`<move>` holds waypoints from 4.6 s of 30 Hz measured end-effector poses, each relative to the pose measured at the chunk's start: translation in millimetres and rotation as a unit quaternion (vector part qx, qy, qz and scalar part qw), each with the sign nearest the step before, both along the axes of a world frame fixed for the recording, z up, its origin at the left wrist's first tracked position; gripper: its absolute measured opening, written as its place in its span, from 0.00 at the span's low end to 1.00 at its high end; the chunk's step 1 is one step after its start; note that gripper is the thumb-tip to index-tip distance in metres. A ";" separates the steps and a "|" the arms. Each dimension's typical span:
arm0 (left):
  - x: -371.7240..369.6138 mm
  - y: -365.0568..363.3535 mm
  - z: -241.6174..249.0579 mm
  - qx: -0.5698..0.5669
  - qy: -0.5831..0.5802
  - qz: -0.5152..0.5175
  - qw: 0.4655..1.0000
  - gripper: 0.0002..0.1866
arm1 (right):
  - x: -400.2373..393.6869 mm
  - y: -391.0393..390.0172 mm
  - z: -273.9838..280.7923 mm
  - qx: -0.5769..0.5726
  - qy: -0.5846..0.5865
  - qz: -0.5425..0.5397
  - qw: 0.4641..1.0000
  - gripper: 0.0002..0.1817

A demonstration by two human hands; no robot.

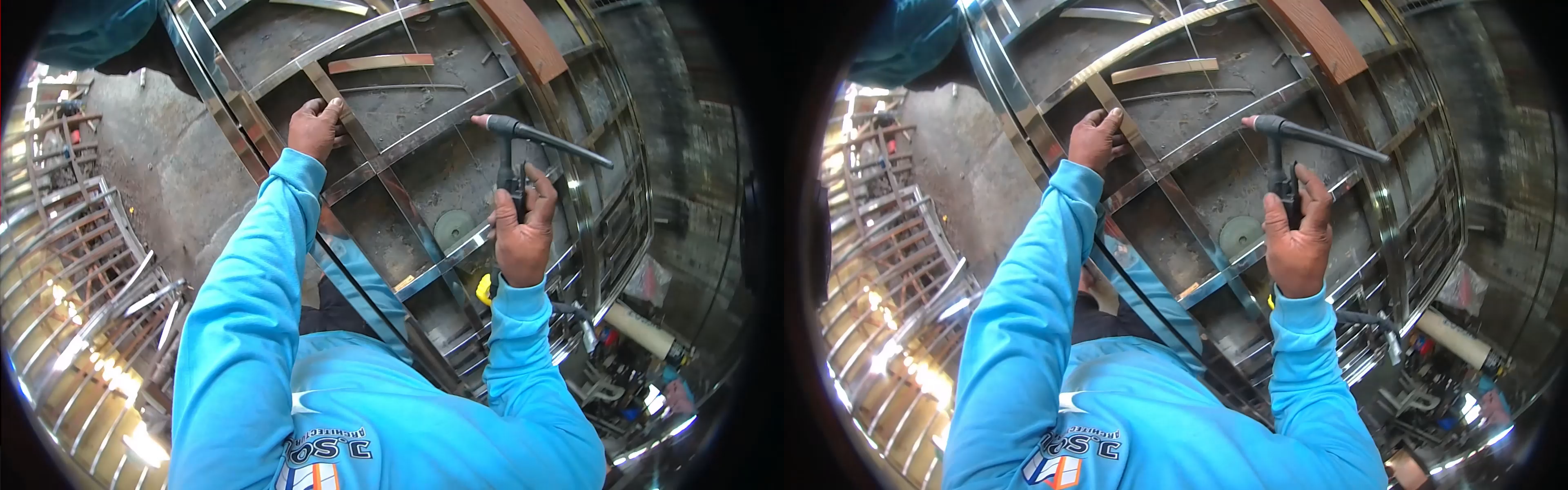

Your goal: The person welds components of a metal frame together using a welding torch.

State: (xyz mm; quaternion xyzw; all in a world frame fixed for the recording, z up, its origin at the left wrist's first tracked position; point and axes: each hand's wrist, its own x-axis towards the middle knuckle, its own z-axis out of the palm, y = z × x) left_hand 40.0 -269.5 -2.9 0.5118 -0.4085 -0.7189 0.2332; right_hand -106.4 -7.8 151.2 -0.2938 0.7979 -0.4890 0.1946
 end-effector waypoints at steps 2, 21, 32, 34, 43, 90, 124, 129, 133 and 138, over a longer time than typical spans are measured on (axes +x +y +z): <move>0.0 0.5 0.6 0.005 0.004 -0.001 1.000 0.21 | -14.4 -12.3 -5.3 -0.025 -0.017 0.000 1.000 0.30; 0.3 4.9 11.9 -0.007 -0.014 0.001 1.000 0.20 | 4.6 -21.7 -72.1 0.030 -0.118 0.261 0.958 0.31; 1.2 5.7 12.4 -0.010 -0.022 -0.013 1.000 0.24 | 11.6 -16.8 -83.0 0.048 -0.103 0.253 0.961 0.31; 1.4 5.4 12.4 -0.009 -0.022 -0.012 1.000 0.24 | 11.7 -18.0 -83.1 0.045 -0.098 0.250 0.962 0.31; 1.5 4.2 14.2 -0.004 -0.022 -0.020 1.000 0.25 | 14.5 -17.0 -79.9 0.044 -0.123 0.242 0.962 0.31; -0.7 5.4 13.6 -0.008 -0.011 0.013 1.000 0.22 | 23.5 -13.5 -93.2 0.034 -0.102 0.236 0.966 0.31; 0.3 5.0 12.9 -0.006 -0.026 -0.009 1.000 0.25 | 22.9 -14.9 -91.3 0.024 -0.037 0.262 0.964 0.32; -0.6 6.2 13.7 -0.016 -0.029 -0.007 0.999 0.24 | 21.8 -12.3 -92.1 0.028 -0.065 0.255 0.964 0.32; -2.6 4.8 9.5 -0.011 -0.022 0.006 1.000 0.22 | 17.9 -11.8 -90.7 0.028 -0.077 0.204 0.976 0.31; -5.1 5.3 11.6 -0.094 -0.146 0.007 0.985 0.21 | 12.3 -11.9 -81.5 0.028 -0.037 0.154 0.987 0.31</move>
